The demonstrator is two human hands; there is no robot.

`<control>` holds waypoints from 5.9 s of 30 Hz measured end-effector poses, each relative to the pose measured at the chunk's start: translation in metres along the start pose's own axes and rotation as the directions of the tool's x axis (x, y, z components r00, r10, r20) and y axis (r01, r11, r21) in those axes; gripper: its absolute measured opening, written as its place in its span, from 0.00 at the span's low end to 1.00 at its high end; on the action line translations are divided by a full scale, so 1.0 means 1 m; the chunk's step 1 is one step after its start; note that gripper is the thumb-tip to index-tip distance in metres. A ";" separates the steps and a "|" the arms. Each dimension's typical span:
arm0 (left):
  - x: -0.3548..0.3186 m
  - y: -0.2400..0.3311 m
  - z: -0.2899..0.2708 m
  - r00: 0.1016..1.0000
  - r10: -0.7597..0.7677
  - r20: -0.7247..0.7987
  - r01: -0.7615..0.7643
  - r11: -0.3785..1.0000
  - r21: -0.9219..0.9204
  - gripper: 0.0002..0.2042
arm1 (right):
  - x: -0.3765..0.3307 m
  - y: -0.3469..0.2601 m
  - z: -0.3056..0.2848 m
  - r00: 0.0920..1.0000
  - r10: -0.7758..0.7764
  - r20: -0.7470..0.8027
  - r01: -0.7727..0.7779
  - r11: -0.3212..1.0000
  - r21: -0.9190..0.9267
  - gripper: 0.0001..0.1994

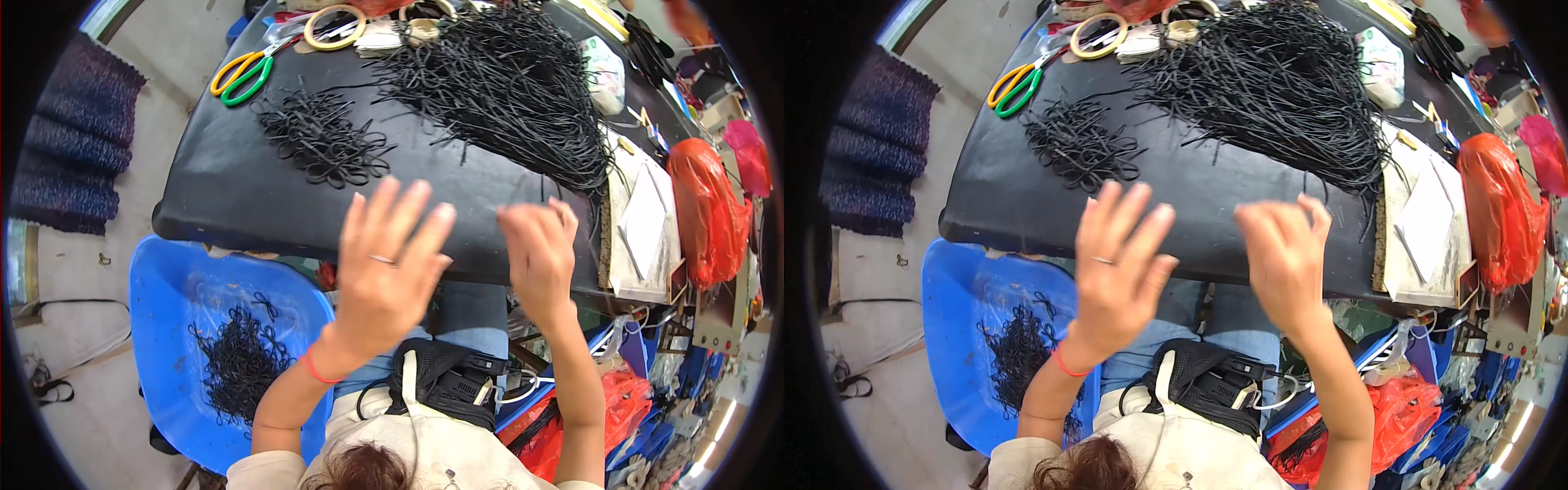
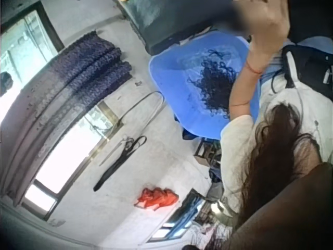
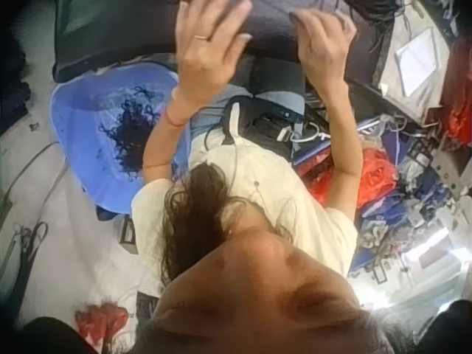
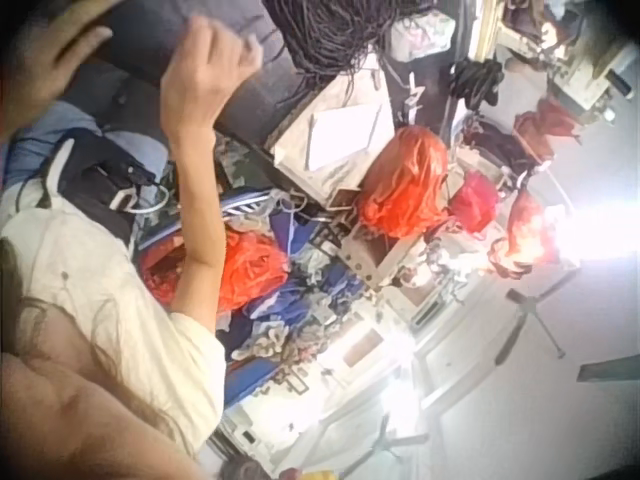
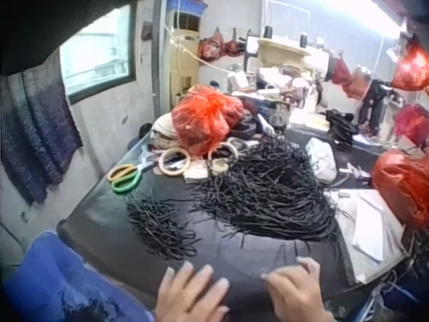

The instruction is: The person sits at a table and repeatedly picks up short black cables. They fold each cable in half and tie a knot by hand to create a loop. The finished knotted cables are placed into a blue plastic bin located below the table.

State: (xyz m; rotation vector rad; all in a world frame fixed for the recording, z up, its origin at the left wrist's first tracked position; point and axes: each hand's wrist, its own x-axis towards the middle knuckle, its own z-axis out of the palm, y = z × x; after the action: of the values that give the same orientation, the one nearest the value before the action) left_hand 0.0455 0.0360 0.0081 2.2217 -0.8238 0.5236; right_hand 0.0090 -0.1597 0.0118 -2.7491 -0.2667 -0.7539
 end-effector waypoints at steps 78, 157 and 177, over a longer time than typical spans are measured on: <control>-0.036 0.002 0.006 0.703 -0.428 0.568 0.604 -0.063 -0.794 0.09 | -0.025 -0.061 -0.012 0.678 0.320 0.662 -0.719 0.102 0.687 0.07; -0.046 0.012 -0.007 0.735 -0.304 0.607 0.670 0.185 -0.719 0.10 | -0.019 -0.054 0.003 0.706 0.439 0.557 -0.687 0.233 0.688 0.14; -0.045 0.016 0.008 0.688 -0.508 0.519 0.581 -0.043 -0.812 0.07 | -0.020 -0.056 -0.009 0.657 0.363 0.661 -0.725 0.063 0.686 0.07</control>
State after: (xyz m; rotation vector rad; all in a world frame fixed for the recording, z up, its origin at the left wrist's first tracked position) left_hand 0.0038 0.0392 -0.0154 1.0872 -0.0314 -0.4594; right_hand -0.0257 -0.1114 0.0211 -1.4886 0.2820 0.1583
